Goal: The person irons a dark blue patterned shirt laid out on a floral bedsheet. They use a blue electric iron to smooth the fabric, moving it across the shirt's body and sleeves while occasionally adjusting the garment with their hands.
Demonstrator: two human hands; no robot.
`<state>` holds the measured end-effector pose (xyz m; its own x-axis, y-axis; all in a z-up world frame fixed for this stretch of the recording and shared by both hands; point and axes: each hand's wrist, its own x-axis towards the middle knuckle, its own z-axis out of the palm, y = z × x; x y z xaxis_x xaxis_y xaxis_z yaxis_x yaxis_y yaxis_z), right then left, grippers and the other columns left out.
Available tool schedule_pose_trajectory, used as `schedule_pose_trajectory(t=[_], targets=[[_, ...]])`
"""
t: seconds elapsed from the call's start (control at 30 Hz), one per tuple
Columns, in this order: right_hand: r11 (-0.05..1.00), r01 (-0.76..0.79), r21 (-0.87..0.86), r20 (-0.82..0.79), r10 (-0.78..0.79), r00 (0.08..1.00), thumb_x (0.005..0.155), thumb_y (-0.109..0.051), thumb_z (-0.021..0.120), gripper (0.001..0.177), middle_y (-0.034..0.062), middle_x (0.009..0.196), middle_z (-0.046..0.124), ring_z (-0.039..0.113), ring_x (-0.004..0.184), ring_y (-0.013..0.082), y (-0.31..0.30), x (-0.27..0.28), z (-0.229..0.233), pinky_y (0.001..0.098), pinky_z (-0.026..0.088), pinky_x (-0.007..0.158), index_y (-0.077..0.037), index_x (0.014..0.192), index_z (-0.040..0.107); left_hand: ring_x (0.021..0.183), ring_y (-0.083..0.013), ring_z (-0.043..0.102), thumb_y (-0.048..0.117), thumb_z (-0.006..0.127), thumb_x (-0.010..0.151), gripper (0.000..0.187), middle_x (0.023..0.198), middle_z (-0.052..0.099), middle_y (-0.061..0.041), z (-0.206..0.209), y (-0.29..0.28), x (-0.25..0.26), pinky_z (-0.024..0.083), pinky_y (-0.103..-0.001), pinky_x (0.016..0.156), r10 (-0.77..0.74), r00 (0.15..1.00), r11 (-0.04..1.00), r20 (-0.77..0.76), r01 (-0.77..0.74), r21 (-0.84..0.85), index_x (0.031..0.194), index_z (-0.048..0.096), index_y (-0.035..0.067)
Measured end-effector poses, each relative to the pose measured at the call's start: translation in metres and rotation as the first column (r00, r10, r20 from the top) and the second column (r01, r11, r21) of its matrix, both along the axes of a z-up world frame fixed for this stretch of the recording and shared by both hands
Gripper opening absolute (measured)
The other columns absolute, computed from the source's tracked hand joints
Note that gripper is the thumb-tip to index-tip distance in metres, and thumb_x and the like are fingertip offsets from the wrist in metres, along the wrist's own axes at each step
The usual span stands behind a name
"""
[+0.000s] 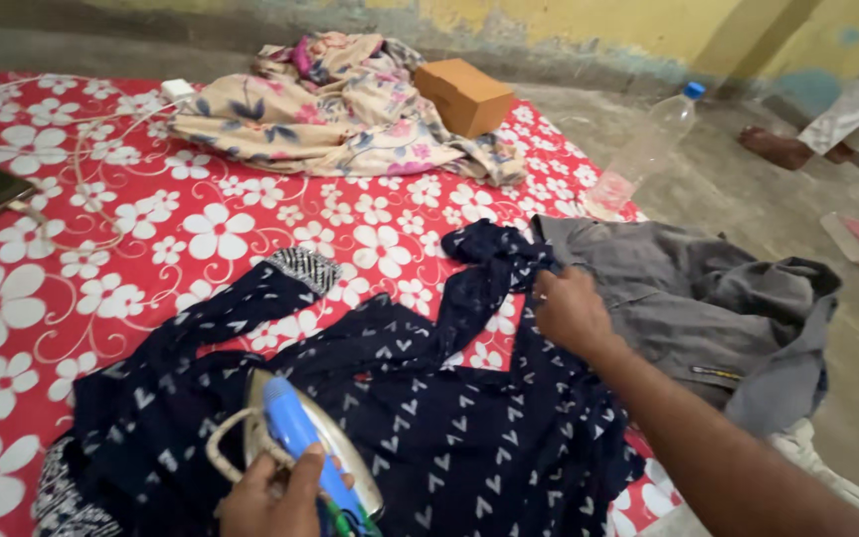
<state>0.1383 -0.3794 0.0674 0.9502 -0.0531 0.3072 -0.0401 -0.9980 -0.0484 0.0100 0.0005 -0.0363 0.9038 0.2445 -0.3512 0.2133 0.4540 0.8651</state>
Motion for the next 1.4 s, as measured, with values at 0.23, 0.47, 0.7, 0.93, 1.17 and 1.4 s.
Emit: schedule_pose_trajectory(t=[0.23,0.47,0.7,0.93,1.17,1.4], targets=[[0.957,0.073,0.282,-0.031,-0.068,0.997,0.091,-0.015,0.057,0.058,0.0326,0.122,0.058,0.06,0.111,0.0507,0.042,0.015,-0.005,0.0552,0.049,0.096,-0.023,0.148,0.045,0.063,-0.0314,0.075,0.0,0.07,0.084,0.028,0.079,0.076,-0.028,0.018,0.001,-0.006,0.061,-0.041,0.059,0.003,0.993,0.998,-0.119,0.005,0.07,0.108,0.071,-0.015],[0.997,-0.047,0.064,-0.194,0.059,0.979,0.089,-0.035,0.073,0.042,0.037,0.122,0.057,0.062,0.107,0.0515,0.03,0.098,-0.055,0.0501,0.051,0.094,-0.019,0.128,0.069,0.059,-0.0319,0.074,0.002,0.068,0.085,0.024,0.075,0.073,-0.025,0.023,-0.001,-0.004,0.061,-0.041,0.055,-0.019,0.99,0.999,-0.138,0.013,-0.045,0.104,0.068,-0.013],[0.868,-0.146,0.475,0.285,0.006,0.959,0.087,-0.017,0.068,0.021,0.0088,0.081,0.077,0.074,0.069,0.0189,0.011,0.127,0.004,0.0351,0.057,0.068,-0.013,0.101,0.082,0.062,-0.031,0.076,0.002,0.068,0.084,0.027,0.076,0.076,-0.027,0.025,0.003,-0.006,0.062,-0.04,0.059,-0.034,0.986,0.999,-0.165,0.039,0.028,0.103,0.069,-0.017],[0.775,0.26,0.575,0.077,-0.368,0.927,0.087,-0.014,0.068,0.031,0.0122,0.085,0.067,0.058,0.075,0.0196,-0.111,0.017,0.007,0.0347,0.045,0.065,-0.002,0.115,0.073,0.063,-0.0293,0.075,0.002,0.072,0.08,0.033,0.08,0.077,-0.026,-0.005,0.006,0.004,0.062,-0.039,0.061,-0.045,0.997,0.997,-0.068,0.05,0.067,0.111,0.071,-0.009],[0.77,0.415,0.484,0.059,-0.502,0.863,0.082,-0.02,0.073,0.053,0.0243,0.113,0.068,0.066,0.11,0.0418,-0.129,-0.004,-0.052,0.0469,0.052,0.095,-0.006,0.131,0.056,0.071,-0.0237,0.076,0.004,0.073,0.082,0.032,0.085,0.079,-0.021,-0.019,0.01,0.001,0.06,-0.035,0.067,-0.064,0.997,0.988,-0.041,0.07,0.141,0.11,0.072,-0.01],[0.946,-0.275,0.169,0.132,0.255,0.958,0.078,-0.035,0.085,0.091,0.0287,0.133,0.057,0.056,0.122,0.0456,-0.016,0.054,-0.036,0.0496,0.046,0.1,-0.008,0.151,0.038,0.068,-0.0271,0.078,0.003,0.073,0.084,0.029,0.081,0.08,-0.025,0.001,0.009,-0.001,0.061,-0.037,0.066,-0.08,0.991,0.98,-0.106,0.098,0.175,0.108,0.073,-0.014]])
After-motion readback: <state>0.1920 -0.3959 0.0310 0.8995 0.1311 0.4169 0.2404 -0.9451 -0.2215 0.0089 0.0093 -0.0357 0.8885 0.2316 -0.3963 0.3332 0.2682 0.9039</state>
